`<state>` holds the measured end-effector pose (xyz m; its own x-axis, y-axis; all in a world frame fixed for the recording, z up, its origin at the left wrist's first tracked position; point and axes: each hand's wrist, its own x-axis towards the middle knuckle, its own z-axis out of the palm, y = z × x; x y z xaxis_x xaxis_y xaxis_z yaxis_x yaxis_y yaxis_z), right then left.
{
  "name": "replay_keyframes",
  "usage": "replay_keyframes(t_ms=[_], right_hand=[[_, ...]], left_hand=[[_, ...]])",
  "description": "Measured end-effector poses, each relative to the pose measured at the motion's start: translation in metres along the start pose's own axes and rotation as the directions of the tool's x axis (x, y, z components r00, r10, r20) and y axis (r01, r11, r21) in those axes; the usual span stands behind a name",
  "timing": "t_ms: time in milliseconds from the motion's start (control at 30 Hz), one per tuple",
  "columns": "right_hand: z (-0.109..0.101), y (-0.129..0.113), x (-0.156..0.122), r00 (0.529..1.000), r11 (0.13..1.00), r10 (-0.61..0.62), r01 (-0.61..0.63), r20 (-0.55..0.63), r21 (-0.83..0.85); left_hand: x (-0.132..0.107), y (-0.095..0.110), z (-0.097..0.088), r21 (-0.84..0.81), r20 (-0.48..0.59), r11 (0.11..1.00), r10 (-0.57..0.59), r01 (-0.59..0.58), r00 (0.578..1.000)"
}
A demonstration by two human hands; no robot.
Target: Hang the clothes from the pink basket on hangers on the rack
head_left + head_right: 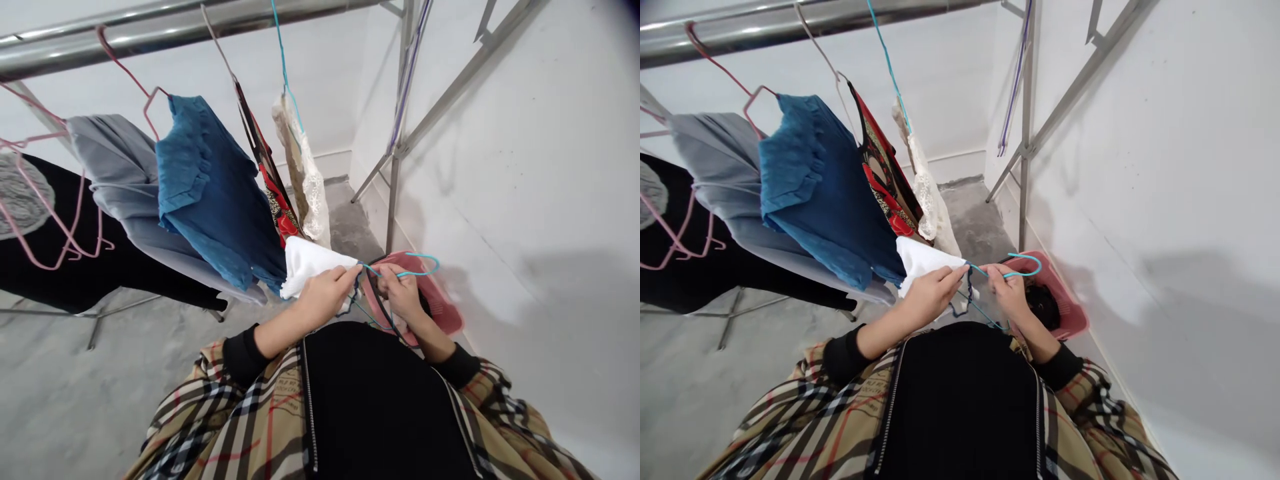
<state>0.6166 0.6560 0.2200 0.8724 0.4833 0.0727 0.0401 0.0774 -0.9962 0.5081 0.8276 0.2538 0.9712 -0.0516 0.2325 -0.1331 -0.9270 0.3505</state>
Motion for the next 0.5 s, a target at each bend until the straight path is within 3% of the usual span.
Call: replay_keyframes(t_ms=[100, 200, 267, 333, 400, 500], right_hand=[[-0.008, -0.005, 0.001, 0.996, 0.993, -0.009, 0.019, -0.083, 0.114], [-0.016, -0.011, 0.002, 0.992, 0.994, -0.021, 0.033, -0.121, 0.103], [-0.020, -0.012, 0.002, 0.994, 0.998, -0.027, 0.033, -0.108, 0.056], [-0.024, -0.013, 0.003, 0.996, 0.998, -0.055, 0.052, -0.076, -0.037], [-0.029, -0.016, 0.003, 0.994, 0.980, -0.104, 0.098, -0.025, -0.175], [-0.036, -0.027, 0.004, 0.978, 0.898, -0.186, 0.210, 0.099, -0.388]], left_hand=[[-0.004, -0.001, 0.014, -0.010, -0.128, 0.998, 0.064, -0.066, 0.990], [-0.002, -0.005, 0.020, -0.094, -0.207, 0.991, 0.070, -0.091, 0.976], [0.002, -0.007, 0.015, -0.215, -0.243, 0.975, -0.005, -0.049, 0.970], [0.008, -0.012, 0.004, -0.414, -0.238, 0.909, -0.151, 0.041, 0.960], [0.014, -0.020, -0.011, -0.676, -0.126, 0.722, -0.314, 0.150, 0.941], [0.021, -0.034, -0.030, -0.936, 0.162, 0.216, -0.439, 0.279, 0.884]])
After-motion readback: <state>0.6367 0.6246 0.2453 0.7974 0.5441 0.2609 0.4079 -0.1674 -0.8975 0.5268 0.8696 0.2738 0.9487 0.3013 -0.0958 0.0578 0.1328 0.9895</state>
